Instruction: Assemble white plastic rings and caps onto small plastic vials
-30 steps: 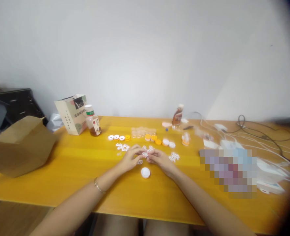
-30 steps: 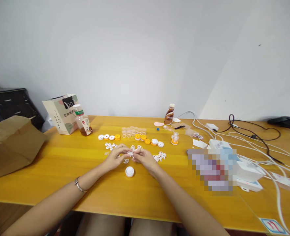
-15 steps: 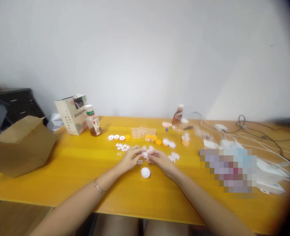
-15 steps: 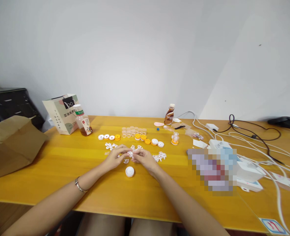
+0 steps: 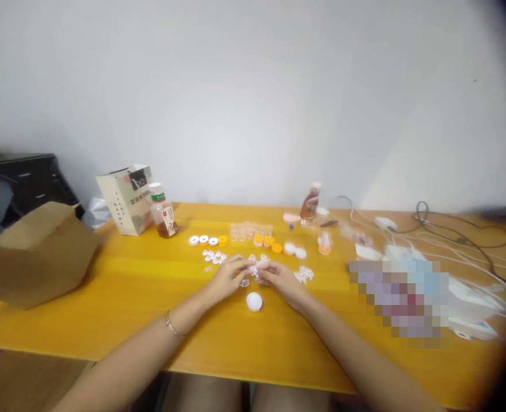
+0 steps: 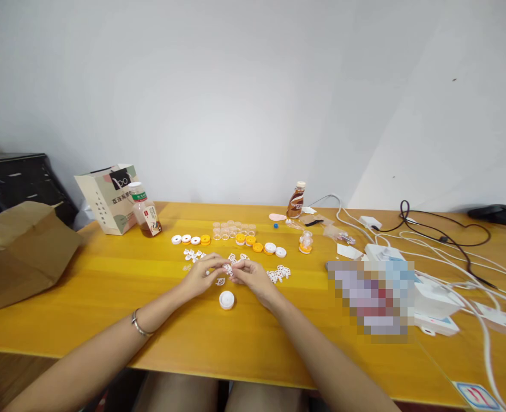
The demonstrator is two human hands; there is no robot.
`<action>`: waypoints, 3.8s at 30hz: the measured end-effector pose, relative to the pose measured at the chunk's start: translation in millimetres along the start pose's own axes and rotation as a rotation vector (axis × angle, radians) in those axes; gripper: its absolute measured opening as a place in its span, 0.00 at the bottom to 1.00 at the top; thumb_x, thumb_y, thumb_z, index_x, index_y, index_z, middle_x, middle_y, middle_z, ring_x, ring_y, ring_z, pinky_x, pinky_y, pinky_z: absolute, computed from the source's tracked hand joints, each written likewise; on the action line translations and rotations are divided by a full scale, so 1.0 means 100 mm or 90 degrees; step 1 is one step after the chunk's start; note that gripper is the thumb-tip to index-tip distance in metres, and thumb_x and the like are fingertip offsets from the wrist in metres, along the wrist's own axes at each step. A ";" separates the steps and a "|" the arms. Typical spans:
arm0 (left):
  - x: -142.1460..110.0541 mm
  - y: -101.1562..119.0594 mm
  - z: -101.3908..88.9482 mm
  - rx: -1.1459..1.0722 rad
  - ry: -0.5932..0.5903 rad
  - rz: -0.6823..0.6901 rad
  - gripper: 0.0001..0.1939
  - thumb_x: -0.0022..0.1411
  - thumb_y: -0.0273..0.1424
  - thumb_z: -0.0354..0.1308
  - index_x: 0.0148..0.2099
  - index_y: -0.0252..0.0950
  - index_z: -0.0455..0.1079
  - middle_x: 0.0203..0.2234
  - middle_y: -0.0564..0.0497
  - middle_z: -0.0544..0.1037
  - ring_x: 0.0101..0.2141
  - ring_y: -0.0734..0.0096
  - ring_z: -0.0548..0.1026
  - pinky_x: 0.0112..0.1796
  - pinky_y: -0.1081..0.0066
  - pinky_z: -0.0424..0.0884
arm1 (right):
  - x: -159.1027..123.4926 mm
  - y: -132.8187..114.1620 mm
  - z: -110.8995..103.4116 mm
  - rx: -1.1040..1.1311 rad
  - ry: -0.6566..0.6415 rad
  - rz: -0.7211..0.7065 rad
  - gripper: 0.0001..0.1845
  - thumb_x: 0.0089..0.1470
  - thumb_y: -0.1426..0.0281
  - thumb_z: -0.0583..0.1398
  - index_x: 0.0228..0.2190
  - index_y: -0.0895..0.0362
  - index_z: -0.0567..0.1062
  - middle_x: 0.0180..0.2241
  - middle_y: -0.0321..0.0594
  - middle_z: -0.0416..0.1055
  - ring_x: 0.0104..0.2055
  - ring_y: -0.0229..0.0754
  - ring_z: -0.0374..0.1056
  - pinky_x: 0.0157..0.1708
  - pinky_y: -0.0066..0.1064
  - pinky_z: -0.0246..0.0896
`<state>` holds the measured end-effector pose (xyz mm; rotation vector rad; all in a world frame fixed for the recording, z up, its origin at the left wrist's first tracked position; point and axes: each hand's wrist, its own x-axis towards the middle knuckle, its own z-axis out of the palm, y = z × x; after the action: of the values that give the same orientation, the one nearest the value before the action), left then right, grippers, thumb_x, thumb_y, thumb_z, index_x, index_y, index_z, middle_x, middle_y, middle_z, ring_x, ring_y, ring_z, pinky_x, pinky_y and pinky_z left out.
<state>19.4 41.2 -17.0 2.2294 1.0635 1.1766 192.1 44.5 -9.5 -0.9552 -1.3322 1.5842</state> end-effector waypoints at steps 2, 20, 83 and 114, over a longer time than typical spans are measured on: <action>0.00 0.00 0.01 -0.007 0.009 -0.010 0.12 0.57 0.29 0.50 0.43 0.36 0.69 0.32 0.48 0.70 0.35 0.70 0.68 0.37 0.71 0.65 | 0.00 0.00 0.00 -0.001 0.002 -0.002 0.10 0.36 0.66 0.64 0.22 0.58 0.72 0.23 0.33 0.70 0.26 0.32 0.66 0.33 0.27 0.62; 0.01 -0.07 0.09 -0.166 0.034 -0.132 0.14 0.54 0.34 0.55 0.42 0.34 0.68 0.32 0.47 0.73 0.32 0.71 0.71 0.35 0.71 0.68 | 0.00 0.00 0.01 -0.014 0.010 -0.016 0.12 0.34 0.64 0.65 0.21 0.58 0.72 0.22 0.34 0.70 0.26 0.34 0.67 0.32 0.29 0.62; -0.07 0.12 -0.04 -0.015 -0.162 0.050 0.09 0.56 0.28 0.51 0.40 0.35 0.68 0.33 0.48 0.70 0.34 0.72 0.68 0.37 0.72 0.64 | -0.16 -0.03 -0.02 -0.550 -0.196 -0.153 0.12 0.44 0.67 0.58 0.33 0.57 0.65 0.26 0.33 0.61 0.26 0.34 0.56 0.25 0.25 0.51; -0.07 0.10 -0.02 -0.029 -0.177 0.019 0.06 0.54 0.28 0.53 0.35 0.33 0.67 0.29 0.50 0.70 0.30 0.74 0.68 0.34 0.75 0.64 | -0.13 0.00 -0.02 -0.585 -0.188 -0.184 0.11 0.44 0.67 0.58 0.32 0.58 0.68 0.25 0.35 0.63 0.27 0.36 0.57 0.25 0.25 0.51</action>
<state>19.8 30.1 -13.2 2.2974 0.8854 0.8598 199.0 33.1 -9.5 -0.9855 -2.3760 0.8747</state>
